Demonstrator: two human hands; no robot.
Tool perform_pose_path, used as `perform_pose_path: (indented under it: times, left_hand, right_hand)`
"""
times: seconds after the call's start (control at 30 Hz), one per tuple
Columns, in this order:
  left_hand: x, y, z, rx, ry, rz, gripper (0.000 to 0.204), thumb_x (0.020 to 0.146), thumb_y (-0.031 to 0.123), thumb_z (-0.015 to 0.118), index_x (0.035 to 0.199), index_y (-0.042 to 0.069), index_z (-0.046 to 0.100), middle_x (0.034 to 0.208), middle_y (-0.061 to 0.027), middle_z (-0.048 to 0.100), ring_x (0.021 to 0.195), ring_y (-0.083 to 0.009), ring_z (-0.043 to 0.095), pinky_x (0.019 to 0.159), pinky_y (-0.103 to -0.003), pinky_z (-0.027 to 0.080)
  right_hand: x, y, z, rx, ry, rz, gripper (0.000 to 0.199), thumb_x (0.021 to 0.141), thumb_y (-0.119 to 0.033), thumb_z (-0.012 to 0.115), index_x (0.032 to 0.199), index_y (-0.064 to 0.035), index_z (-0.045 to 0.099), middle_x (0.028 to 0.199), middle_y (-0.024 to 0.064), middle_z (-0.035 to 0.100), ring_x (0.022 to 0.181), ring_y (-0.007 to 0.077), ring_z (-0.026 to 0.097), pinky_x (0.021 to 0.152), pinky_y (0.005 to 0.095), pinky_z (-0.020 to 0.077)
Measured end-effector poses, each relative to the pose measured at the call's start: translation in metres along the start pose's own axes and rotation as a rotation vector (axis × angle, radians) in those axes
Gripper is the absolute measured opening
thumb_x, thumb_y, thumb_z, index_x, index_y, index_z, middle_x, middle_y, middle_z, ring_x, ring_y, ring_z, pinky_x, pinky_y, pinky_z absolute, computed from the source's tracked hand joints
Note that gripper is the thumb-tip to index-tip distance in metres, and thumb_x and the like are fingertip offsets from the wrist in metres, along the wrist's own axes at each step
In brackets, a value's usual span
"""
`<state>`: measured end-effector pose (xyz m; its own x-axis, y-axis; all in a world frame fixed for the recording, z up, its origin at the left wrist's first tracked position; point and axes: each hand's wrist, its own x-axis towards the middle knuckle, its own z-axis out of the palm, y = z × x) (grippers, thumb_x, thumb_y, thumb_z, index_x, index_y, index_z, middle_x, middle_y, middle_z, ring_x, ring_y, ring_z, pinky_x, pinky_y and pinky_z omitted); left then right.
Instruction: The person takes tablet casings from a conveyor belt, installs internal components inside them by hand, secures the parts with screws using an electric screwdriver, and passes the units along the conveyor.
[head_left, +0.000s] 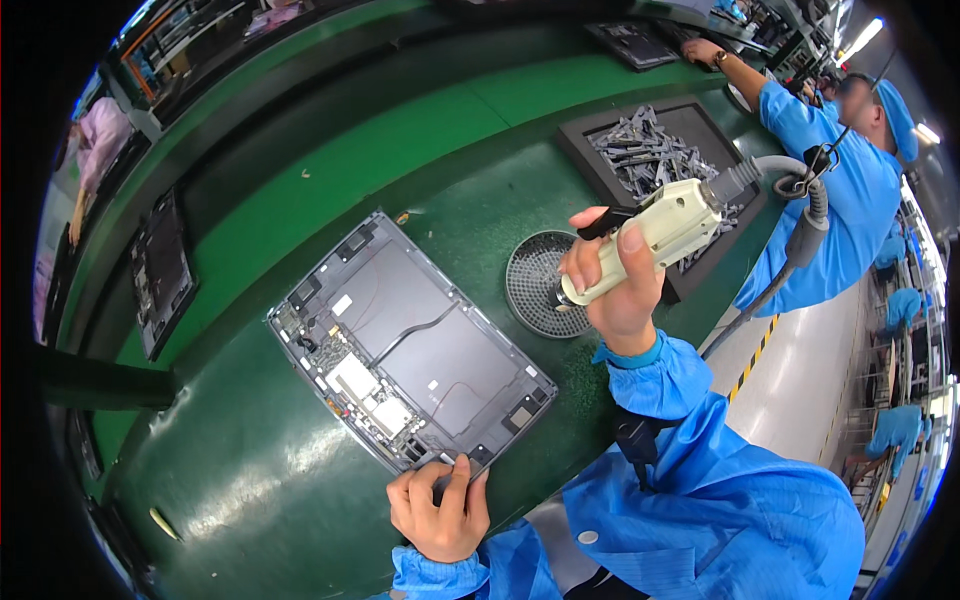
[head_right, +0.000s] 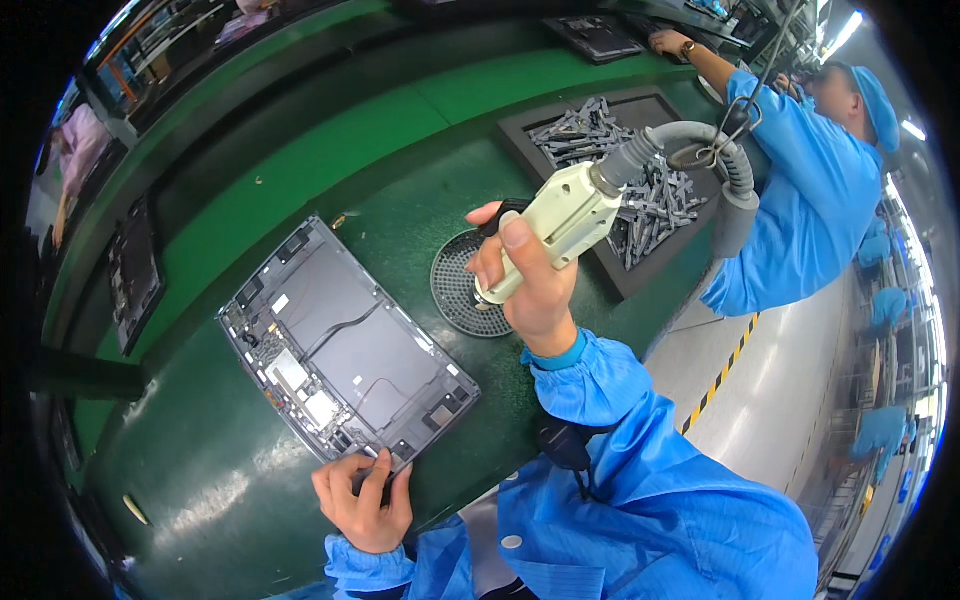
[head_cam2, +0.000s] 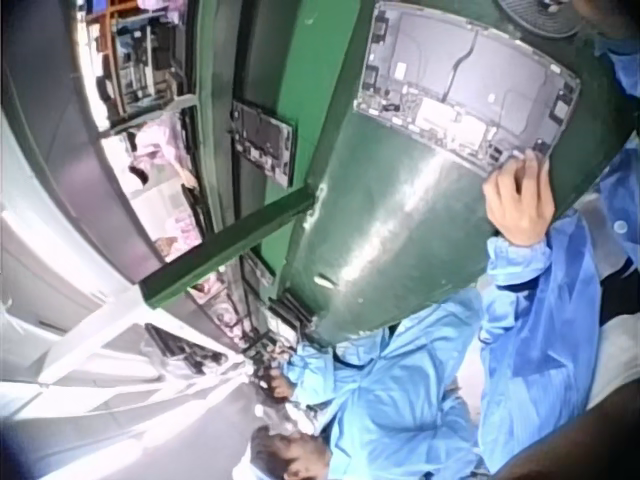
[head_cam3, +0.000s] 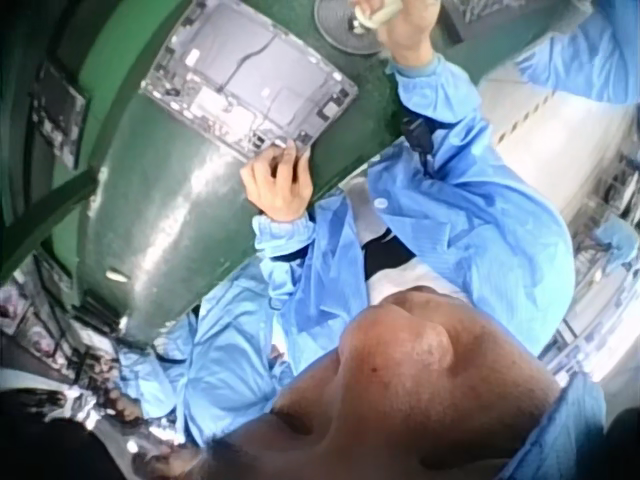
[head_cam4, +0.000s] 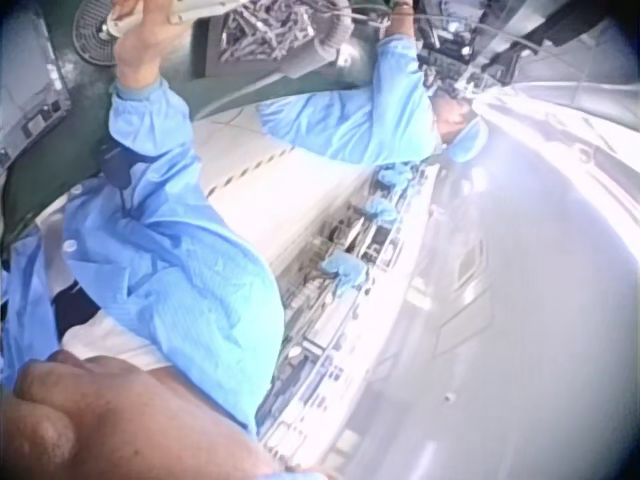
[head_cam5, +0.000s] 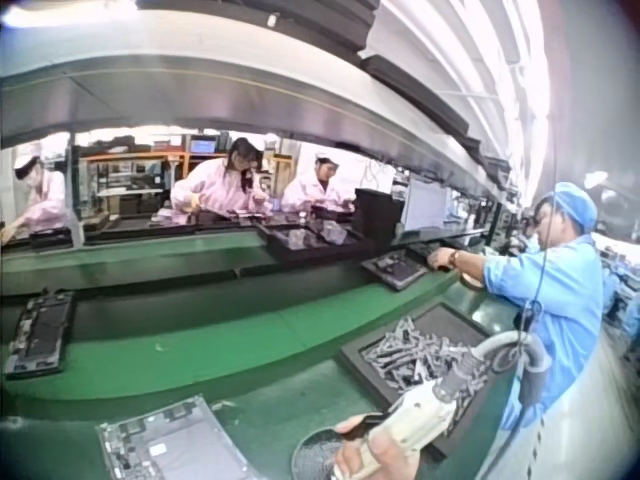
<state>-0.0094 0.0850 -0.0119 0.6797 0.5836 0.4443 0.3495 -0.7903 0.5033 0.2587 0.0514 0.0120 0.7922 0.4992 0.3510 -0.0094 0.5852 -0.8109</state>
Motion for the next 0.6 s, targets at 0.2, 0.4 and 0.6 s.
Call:
perform_pose_path:
  times: [0.2,0.4,0.6]
  left_hand:
    - [0.0015,0.001,-0.0006,0.001,-0.008,0.0,0.031,0.057,0.006,0.078,0.086,0.004,0.069,0.082,-0.0082,0.055,0.078,-0.0274,0.049,0.062,-0.036,0.042]
    - [0.001,-0.0002,-0.0003,-0.024,0.008,0.005,0.032,0.056,0.005,0.079,0.087,0.005,0.07,0.082,-0.008,0.055,0.078,-0.0274,0.049,0.062,-0.036,0.043]
    - [-0.0022,-0.0011,-0.003,-0.002,-0.015,-0.004,0.033,0.057,0.007,0.08,0.088,0.006,0.069,0.089,-0.0091,0.056,0.082,-0.0288,0.049,0.066,-0.037,0.044]
  right_hand:
    - [0.0013,-0.0021,0.0016,-0.036,0.033,0.011,0.037,0.087,-0.026,0.058,0.093,0.01,0.052,0.053,0.0062,0.049,0.046,0.0124,0.049,0.055,0.0311,0.0503]
    - [-0.0007,-0.0003,-0.0017,-0.027,0.013,0.012,0.039,0.087,-0.027,0.058,0.093,0.011,0.053,0.053,0.0059,0.048,0.046,0.0127,0.048,0.056,0.0312,0.05]
    - [-0.0046,0.0031,-0.0004,-0.037,-0.02,-0.009,0.038,0.088,-0.026,0.057,0.094,0.0106,0.053,0.055,0.0063,0.05,0.047,0.0131,0.049,0.056,0.0311,0.0487]
